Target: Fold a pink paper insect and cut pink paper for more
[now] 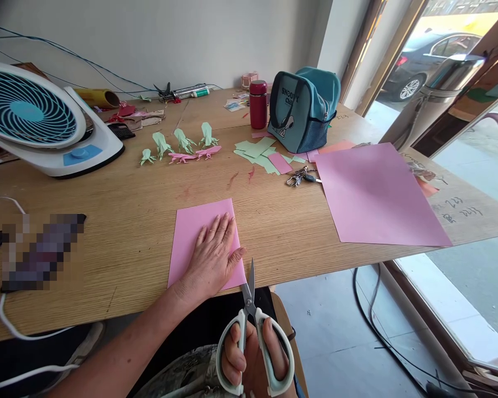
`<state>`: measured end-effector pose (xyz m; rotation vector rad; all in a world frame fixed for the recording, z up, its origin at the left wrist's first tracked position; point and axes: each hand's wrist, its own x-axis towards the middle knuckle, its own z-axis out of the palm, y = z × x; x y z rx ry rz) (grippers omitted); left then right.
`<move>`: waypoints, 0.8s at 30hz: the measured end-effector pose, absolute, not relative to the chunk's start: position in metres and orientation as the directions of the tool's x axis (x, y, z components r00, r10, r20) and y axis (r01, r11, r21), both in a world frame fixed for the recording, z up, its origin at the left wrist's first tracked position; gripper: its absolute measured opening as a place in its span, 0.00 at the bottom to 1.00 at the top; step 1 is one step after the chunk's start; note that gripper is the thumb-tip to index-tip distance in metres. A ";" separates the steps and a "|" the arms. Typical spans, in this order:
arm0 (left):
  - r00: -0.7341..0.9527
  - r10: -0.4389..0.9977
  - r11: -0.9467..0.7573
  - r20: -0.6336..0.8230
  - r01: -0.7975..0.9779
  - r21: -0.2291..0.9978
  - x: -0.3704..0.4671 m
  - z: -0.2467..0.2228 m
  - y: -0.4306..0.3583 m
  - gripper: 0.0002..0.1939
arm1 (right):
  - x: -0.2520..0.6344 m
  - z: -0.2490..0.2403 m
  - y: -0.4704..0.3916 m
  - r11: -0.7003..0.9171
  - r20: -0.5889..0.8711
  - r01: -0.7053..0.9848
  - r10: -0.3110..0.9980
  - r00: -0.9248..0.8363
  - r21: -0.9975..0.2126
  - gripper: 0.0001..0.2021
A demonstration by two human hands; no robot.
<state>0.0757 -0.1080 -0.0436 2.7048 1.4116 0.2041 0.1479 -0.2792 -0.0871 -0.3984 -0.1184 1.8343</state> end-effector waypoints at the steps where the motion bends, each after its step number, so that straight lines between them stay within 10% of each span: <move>1: 0.566 0.821 -0.571 0.078 0.810 0.130 0.076 -0.044 -0.108 0.35 | 0.148 -0.087 -0.279 -0.297 -0.214 -0.913 0.946 -0.242 -0.281 0.30; 24: 0.578 0.814 -0.578 0.053 0.816 -0.004 0.076 -0.043 -0.108 0.36 | 0.151 -0.083 -0.271 -0.301 -0.230 -0.912 0.943 -0.241 -0.278 0.28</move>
